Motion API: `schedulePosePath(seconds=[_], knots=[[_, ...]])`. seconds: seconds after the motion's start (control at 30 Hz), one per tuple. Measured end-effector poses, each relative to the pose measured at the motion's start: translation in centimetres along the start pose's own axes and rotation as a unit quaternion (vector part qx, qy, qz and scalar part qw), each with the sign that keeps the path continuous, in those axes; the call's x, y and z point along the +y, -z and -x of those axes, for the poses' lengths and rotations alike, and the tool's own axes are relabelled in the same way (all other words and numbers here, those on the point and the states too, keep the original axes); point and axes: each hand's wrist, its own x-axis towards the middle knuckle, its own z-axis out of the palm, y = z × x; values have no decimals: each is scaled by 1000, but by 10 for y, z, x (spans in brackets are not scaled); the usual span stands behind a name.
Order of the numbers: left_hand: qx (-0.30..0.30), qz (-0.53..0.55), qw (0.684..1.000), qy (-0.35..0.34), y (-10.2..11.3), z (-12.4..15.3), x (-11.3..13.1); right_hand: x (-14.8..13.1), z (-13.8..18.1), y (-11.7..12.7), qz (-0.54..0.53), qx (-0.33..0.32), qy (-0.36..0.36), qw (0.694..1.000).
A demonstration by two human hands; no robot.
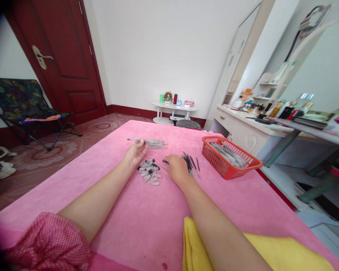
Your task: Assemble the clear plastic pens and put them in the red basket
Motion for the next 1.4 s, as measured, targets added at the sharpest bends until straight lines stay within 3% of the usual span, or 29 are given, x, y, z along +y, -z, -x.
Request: schedulePosePath(seconds=[0.17, 0.27, 0.43, 0.6, 1.0, 1.23, 1.4], knots=[[-31, -32, 999, 3, -3, 4, -2, 6, 2, 7, 9, 7, -109, 994], [-53, -60, 997, -5, -6, 9, -4, 7, 1, 12, -29, 69, -131, 989], [-107, -106, 989, -7, -12, 18, -9, 6, -4, 17, -185, 172, -104, 962], [-118, -149, 982, -4, -18, 24, -14, 2, -6, 19, -249, 204, -75, 944], [-139, -186, 972, 28, -28, 37, -15, -2, -3, 23, -170, 225, -34, 959], [-113, -152, 978, 92, -43, 48, -21, -3, 1, 28, -103, 258, -15, 961], [-101, -162, 978, 83, -46, 54, -26, -5, 2, 31, -112, 267, -33, 957]])
